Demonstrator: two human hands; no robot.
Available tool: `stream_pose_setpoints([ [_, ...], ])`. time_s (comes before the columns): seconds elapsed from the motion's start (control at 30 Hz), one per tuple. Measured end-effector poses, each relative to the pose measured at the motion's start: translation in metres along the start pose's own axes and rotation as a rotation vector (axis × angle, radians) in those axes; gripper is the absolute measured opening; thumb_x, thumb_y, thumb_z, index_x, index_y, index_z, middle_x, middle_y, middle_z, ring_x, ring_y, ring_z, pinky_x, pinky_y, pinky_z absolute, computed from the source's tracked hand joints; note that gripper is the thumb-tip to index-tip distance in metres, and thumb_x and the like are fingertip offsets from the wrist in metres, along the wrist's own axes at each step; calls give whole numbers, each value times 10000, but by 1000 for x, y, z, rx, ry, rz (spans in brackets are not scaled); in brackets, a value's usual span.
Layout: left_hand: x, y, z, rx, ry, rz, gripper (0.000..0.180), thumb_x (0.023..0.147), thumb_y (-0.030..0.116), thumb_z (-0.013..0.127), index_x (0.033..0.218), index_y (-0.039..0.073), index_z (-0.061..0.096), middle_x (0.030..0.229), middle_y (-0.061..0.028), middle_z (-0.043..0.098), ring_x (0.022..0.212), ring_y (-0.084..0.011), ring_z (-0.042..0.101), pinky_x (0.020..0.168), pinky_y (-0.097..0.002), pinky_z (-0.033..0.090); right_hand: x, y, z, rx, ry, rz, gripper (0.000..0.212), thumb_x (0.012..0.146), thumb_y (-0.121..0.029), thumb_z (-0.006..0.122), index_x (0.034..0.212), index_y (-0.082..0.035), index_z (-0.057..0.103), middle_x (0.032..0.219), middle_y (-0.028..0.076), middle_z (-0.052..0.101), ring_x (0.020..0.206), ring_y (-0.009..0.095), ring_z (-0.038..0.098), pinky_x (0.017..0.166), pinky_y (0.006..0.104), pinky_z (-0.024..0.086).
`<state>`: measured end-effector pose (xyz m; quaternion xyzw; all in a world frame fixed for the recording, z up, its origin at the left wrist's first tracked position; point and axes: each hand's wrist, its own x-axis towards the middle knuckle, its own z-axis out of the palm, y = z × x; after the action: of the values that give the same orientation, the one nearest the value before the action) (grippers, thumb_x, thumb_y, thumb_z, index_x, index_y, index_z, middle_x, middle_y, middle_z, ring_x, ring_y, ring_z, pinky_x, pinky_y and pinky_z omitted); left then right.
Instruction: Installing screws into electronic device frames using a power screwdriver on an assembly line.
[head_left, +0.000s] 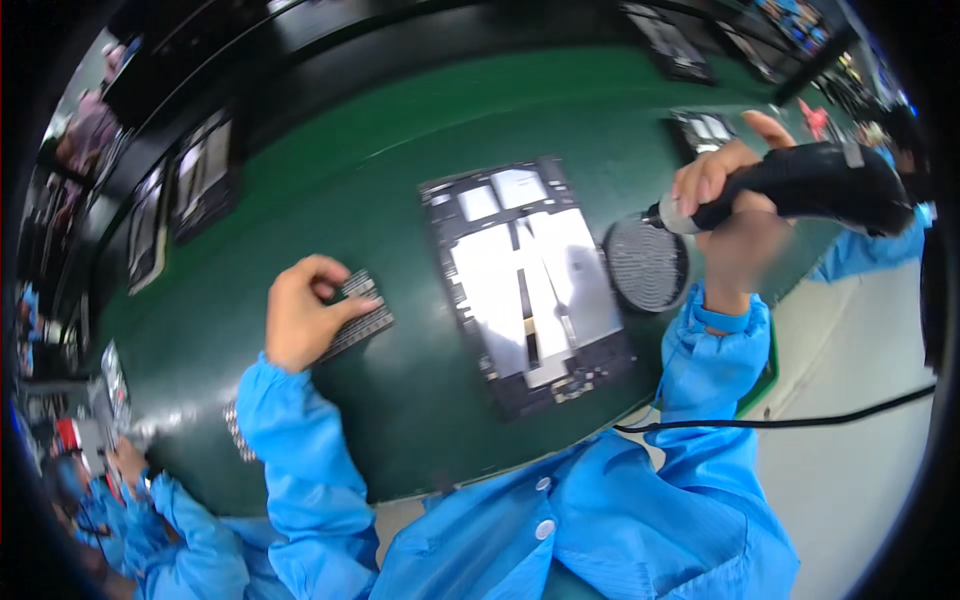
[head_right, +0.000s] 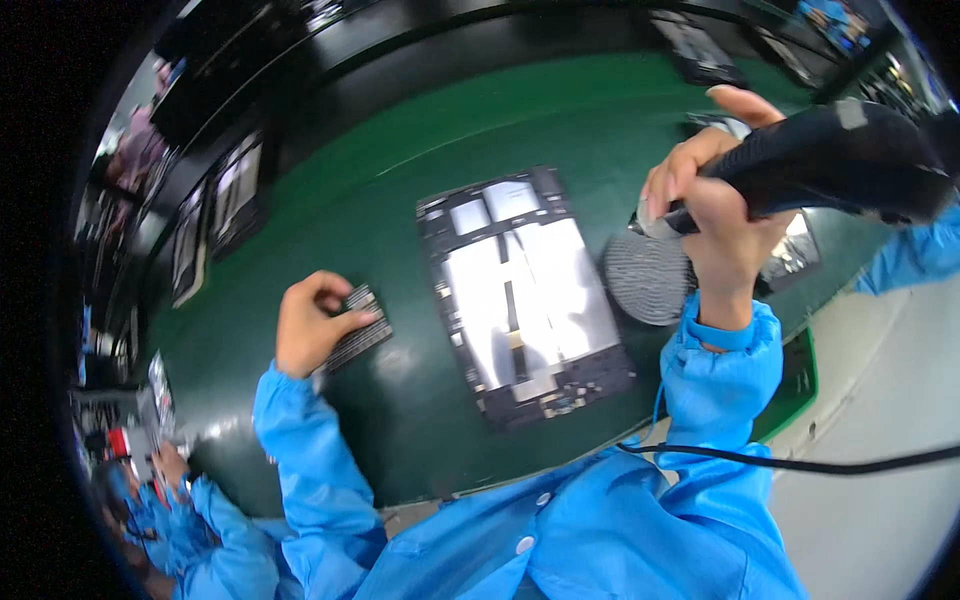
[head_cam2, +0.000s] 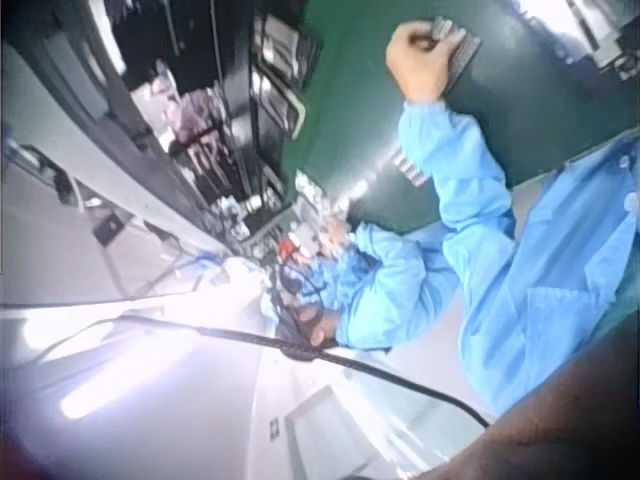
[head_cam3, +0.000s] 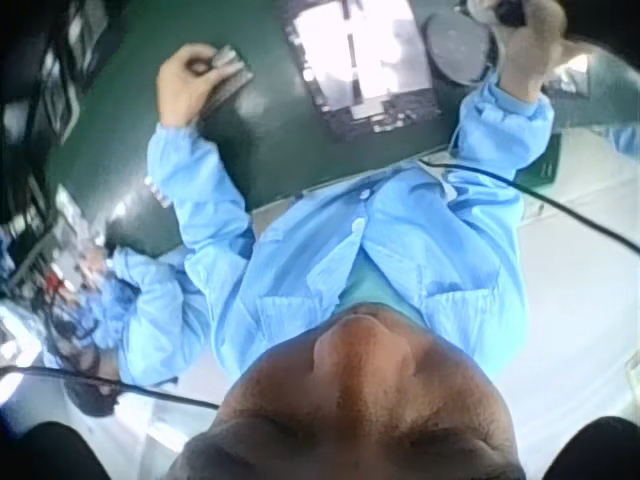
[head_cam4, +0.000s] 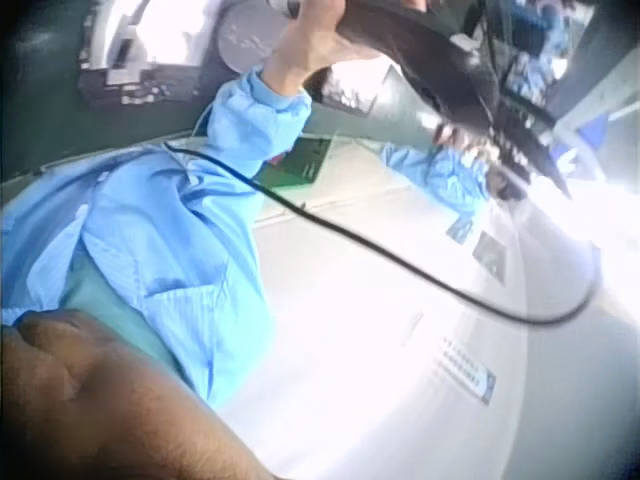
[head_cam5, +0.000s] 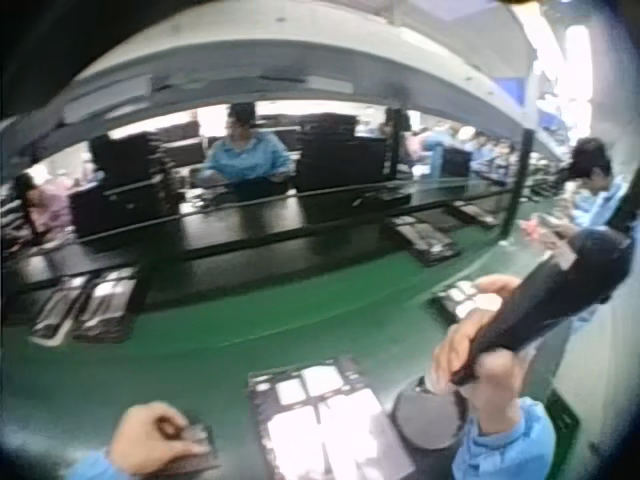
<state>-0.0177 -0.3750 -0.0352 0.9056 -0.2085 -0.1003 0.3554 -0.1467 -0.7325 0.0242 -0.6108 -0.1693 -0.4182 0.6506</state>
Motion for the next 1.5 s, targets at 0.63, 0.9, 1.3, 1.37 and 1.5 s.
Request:
stream_pose_setpoints([
  [0.63, -27, 50, 58, 152, 396, 489, 186, 638, -53, 752, 736, 26, 614, 767, -102, 630, 732, -265, 591, 647, -336, 479, -16, 32, -31, -119, 276, 311, 267, 725, 21, 744, 902, 6, 544, 615, 42, 600, 472, 99, 559, 433, 225, 436],
  [0.9, -52, 63, 81, 38, 179, 516, 149, 667, -59, 728, 759, 13, 636, 747, -129, 666, 661, -260, 648, 615, -309, 507, -17, 35, -32, -148, 253, 310, 248, 730, 14, 742, 875, -6, 542, 612, 38, 593, 470, 94, 554, 429, 228, 436],
  [1.3, -63, 61, 88, -140, 183, 401, 129, 698, -49, 726, 798, 4, 662, 772, -132, 667, 660, -209, 651, 579, -272, 508, -8, 19, -15, -156, 285, 272, 253, 732, 25, 731, 903, 20, 546, 611, 32, 583, 473, 102, 555, 431, 232, 435],
  [1.37, -63, 61, 85, -166, 162, 369, 122, 708, -46, 720, 804, 5, 666, 781, -129, 667, 662, -209, 651, 576, -273, 507, -4, 10, -2, -125, 276, 213, 259, 741, 55, 704, 936, 21, 536, 615, 50, 578, 479, 122, 565, 444, 242, 445],
  [1.5, -60, 48, 81, -220, 140, 337, 118, 739, -12, 715, 850, 6, 678, 798, -123, 659, 662, -222, 642, 565, -284, 499, -2, 8, 42, 53, 168, 150, 307, 762, 82, 663, 1012, 2, 502, 611, 74, 577, 485, 151, 570, 480, 271, 471],
])
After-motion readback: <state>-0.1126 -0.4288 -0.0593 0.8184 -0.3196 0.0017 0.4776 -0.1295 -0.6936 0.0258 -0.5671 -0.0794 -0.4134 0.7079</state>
